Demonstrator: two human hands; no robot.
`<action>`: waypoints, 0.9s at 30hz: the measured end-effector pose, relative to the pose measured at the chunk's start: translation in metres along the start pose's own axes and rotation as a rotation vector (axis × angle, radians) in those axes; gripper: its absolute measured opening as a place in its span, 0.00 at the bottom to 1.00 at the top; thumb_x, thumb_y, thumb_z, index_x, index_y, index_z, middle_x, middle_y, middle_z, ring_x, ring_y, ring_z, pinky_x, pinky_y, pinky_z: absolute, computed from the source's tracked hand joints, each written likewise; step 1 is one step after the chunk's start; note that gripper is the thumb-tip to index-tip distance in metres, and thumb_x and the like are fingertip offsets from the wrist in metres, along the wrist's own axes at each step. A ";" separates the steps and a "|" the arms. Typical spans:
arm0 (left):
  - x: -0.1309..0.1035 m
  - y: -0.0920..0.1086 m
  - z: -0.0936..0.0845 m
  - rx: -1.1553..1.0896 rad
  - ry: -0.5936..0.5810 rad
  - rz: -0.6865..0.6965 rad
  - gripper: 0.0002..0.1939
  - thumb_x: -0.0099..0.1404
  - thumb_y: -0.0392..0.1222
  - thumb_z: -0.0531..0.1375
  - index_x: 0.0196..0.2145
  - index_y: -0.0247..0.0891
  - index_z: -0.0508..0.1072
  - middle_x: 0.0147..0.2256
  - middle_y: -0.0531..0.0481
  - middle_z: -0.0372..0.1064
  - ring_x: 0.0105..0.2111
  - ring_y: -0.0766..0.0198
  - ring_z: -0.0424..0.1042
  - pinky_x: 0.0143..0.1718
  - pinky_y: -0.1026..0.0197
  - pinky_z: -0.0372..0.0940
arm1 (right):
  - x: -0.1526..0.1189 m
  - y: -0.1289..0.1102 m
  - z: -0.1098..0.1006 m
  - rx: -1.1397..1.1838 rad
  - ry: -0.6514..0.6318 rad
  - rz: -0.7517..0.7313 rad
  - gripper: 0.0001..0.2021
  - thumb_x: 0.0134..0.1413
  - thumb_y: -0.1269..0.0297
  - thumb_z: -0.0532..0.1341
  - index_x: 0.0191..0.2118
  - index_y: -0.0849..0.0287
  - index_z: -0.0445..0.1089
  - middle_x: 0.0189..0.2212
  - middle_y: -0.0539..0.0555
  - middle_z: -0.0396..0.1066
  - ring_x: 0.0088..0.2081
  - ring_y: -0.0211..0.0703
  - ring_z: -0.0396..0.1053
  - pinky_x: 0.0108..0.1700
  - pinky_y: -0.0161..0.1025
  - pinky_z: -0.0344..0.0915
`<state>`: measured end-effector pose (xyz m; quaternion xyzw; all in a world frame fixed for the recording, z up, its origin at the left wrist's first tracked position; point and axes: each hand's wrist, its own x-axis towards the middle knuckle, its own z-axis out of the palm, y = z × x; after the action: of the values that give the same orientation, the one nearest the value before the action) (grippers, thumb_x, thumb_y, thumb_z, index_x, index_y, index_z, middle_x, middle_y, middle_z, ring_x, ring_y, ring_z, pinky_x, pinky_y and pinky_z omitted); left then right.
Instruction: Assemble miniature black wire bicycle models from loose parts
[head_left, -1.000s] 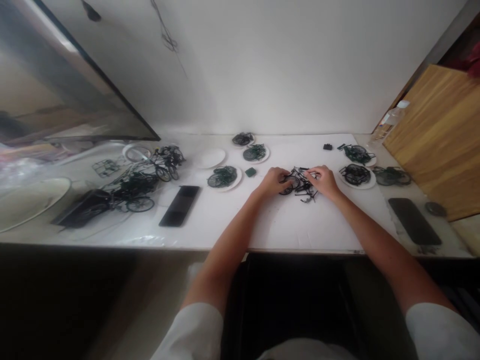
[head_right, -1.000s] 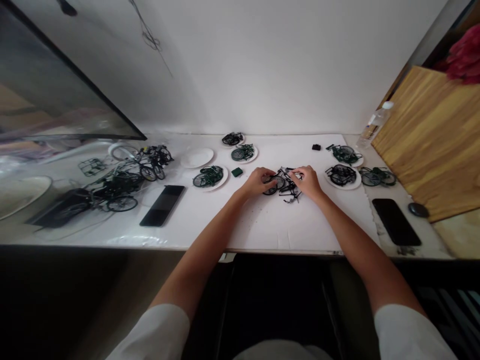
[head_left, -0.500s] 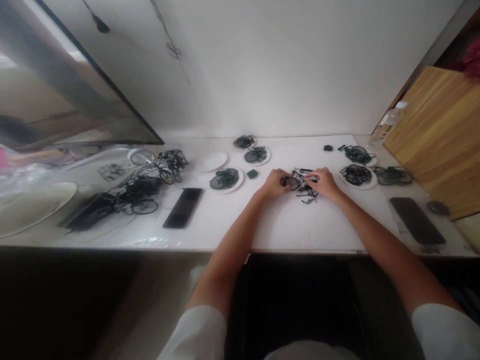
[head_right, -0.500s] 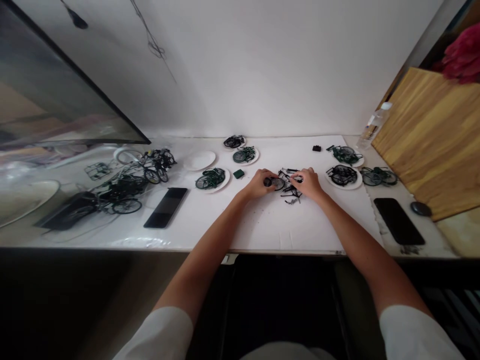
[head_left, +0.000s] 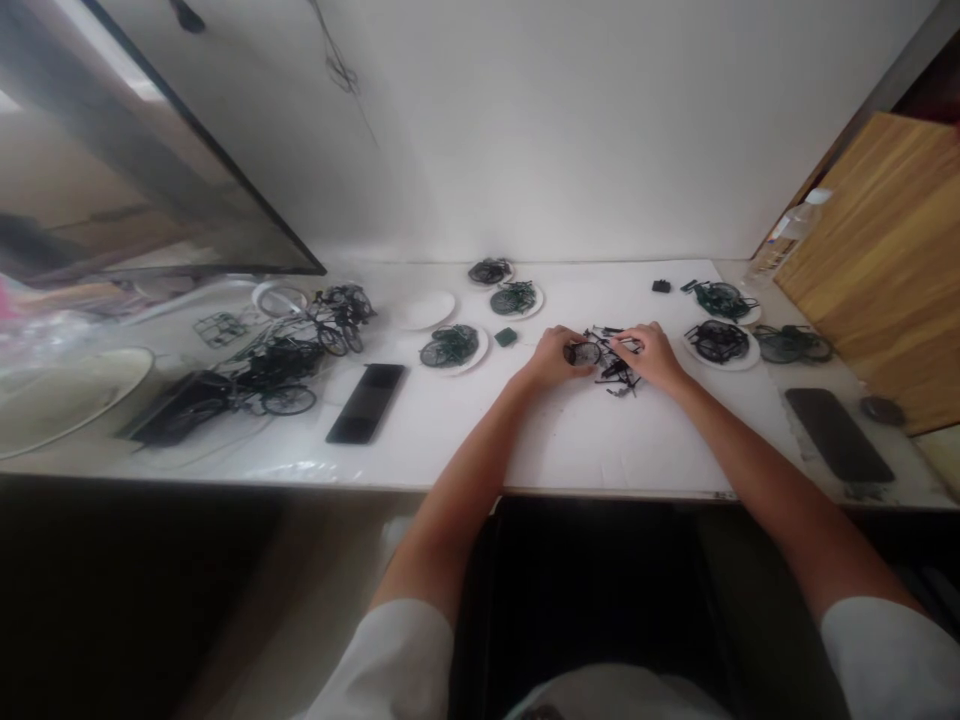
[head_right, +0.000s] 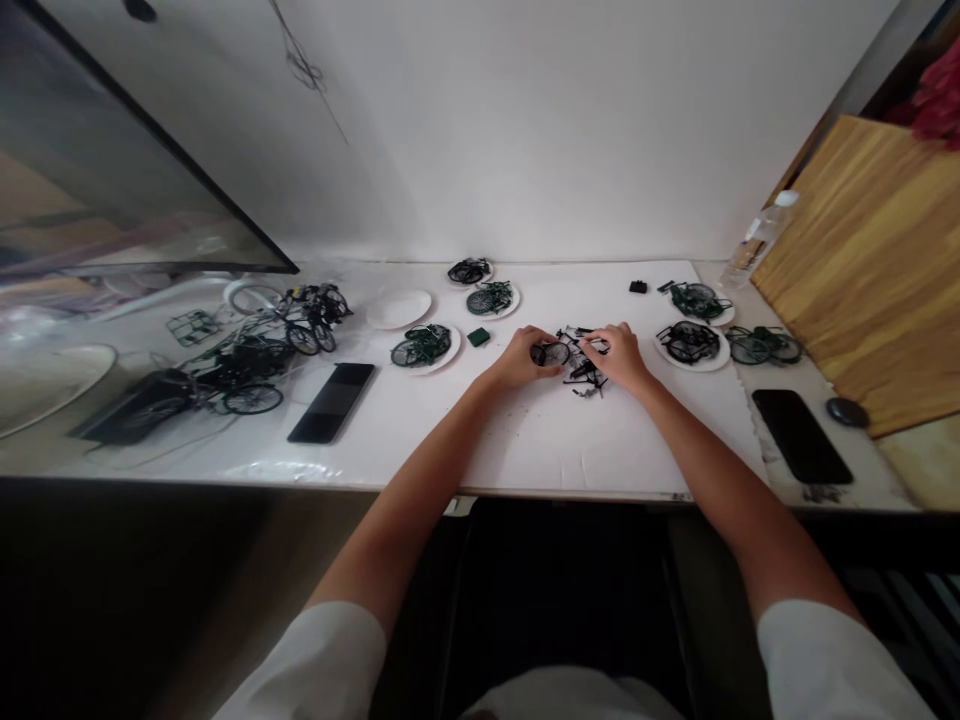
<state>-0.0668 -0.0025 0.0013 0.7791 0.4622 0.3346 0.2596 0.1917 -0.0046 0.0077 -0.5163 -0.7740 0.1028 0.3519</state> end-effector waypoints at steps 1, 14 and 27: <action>0.000 0.001 -0.001 -0.043 0.010 -0.029 0.31 0.55 0.54 0.77 0.53 0.39 0.81 0.56 0.37 0.75 0.60 0.44 0.73 0.66 0.43 0.68 | 0.000 0.000 -0.004 0.008 -0.022 -0.001 0.19 0.69 0.45 0.64 0.42 0.54 0.85 0.38 0.61 0.81 0.48 0.62 0.72 0.56 0.58 0.71; 0.010 -0.008 -0.001 -0.521 0.187 -0.197 0.29 0.64 0.63 0.70 0.50 0.37 0.75 0.53 0.39 0.78 0.54 0.54 0.78 0.57 0.53 0.71 | 0.007 0.023 -0.035 0.035 -0.310 0.024 0.21 0.57 0.38 0.73 0.40 0.52 0.84 0.41 0.58 0.82 0.47 0.59 0.76 0.52 0.51 0.72; 0.004 -0.021 -0.001 0.112 0.165 -0.081 0.30 0.64 0.57 0.71 0.58 0.39 0.80 0.55 0.37 0.79 0.59 0.42 0.74 0.64 0.42 0.69 | 0.013 0.036 -0.036 0.013 -0.197 0.062 0.24 0.64 0.36 0.67 0.37 0.55 0.81 0.40 0.60 0.80 0.47 0.58 0.73 0.54 0.51 0.69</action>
<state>-0.0775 0.0099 -0.0122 0.7430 0.5309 0.3605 0.1900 0.2385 0.0153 0.0205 -0.5251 -0.7879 0.1690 0.2739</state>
